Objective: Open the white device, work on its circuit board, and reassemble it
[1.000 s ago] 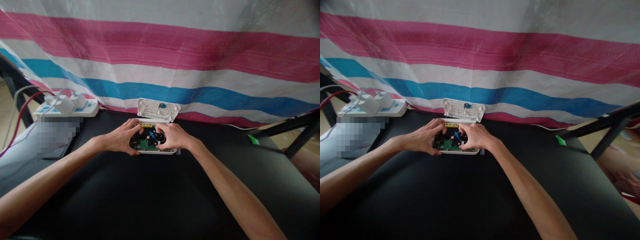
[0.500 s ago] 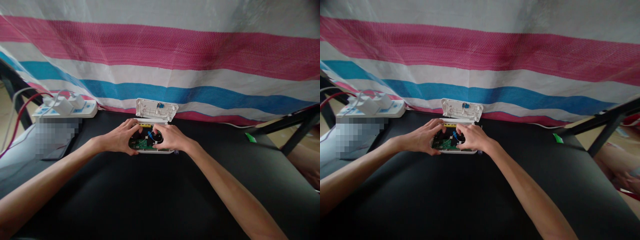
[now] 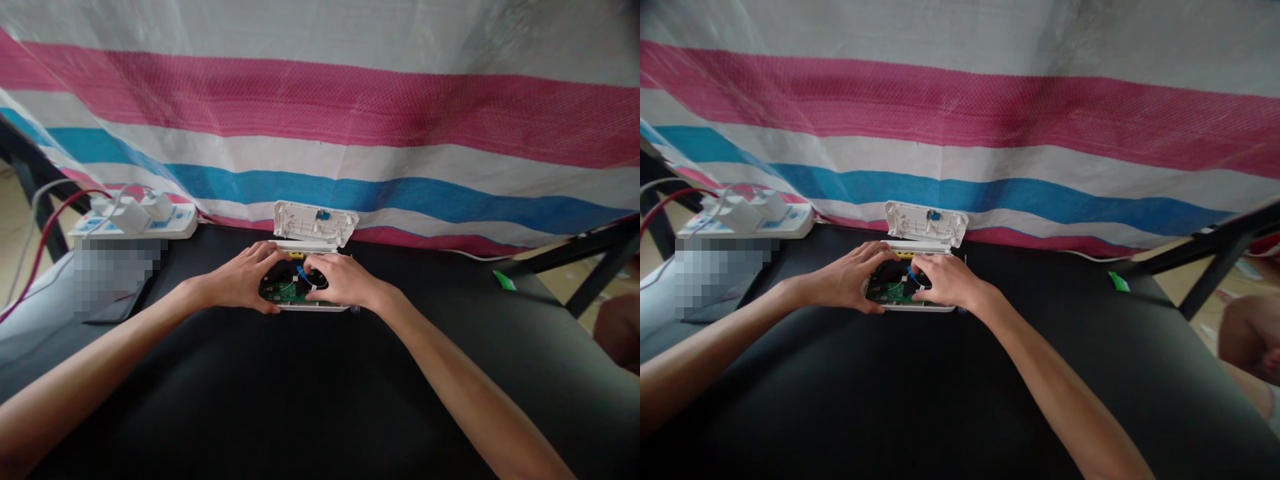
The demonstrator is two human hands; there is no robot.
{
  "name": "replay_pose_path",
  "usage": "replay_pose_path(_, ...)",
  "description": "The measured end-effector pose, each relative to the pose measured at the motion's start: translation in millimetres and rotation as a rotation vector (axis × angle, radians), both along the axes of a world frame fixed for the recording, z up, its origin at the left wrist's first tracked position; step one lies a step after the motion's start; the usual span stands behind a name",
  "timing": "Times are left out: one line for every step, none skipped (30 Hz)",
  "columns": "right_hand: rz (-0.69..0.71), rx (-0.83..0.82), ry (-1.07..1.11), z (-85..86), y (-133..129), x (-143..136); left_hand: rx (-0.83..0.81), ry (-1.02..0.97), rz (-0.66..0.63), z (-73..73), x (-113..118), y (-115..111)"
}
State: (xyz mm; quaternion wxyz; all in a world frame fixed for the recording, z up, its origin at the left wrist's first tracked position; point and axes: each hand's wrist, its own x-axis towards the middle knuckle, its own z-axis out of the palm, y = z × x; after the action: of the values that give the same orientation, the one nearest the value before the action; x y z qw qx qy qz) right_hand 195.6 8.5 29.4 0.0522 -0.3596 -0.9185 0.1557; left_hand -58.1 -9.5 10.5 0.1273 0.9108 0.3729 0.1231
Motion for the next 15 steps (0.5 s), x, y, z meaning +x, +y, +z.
replay_pose_path(0.004,0.002,-0.001,0.6,0,0,0.001,0.001,0.0,-0.1,0,0)
replay_pose_path(0.011,0.011,0.0,1.0,1,1,0.001,0.001,0.001,-0.3,0,0)
replay_pose_path(0.017,0.022,0.003,1.2,1,1,0.001,0.0,0.001,-0.4,0,0)
replay_pose_path(0.023,0.03,0.008,1.0,2,1,0.002,-0.001,0.002,-0.4,0,0)
replay_pose_path(0.029,0.032,0.014,0.7,3,2,0.001,-0.002,0.003,-0.2,0,0)
replay_pose_path(0.031,0.025,0.022,0.4,5,2,-0.003,-0.001,0.003,0.3,0,0)
replay_pose_path(0.026,0.01,0.032,0.3,7,3,-0.008,0.002,0.004,1.0,0,0)
replay_pose_path(0.017,-0.015,0.045,0.4,9,3,-0.013,0.007,0.007,1.9,1,-1)
replay_pose_path(0.005,-0.046,0.063,0.9,11,4,-0.015,0.011,0.011,2.9,1,-1)
replay_pose_path(-0.007,-0.079,0.081,1.8,13,5,-0.018,0.017,0.014,3.9,1,-1)
replay_pose_path(-0.016,-0.113,0.097,3.0,14,6,-0.019,0.023,0.018,4.9,2,-1)
replay_pose_path(-0.025,-0.143,0.11,4.4,16,6,-0.019,0.027,0.02,5.7,2,-2)
replay_pose_path(-0.033,-0.166,0.118,5.8,16,7,-0.018,0.032,0.024,6.2,2,-2)
replay_pose_path(-0.037,-0.184,0.124,7.1,17,7,-0.018,0.037,0.025,6.5,2,-3)
replay_pose_path(-0.038,-0.198,0.13,8.1,17,7,-0.019,0.043,0.026,6.5,2,-3)
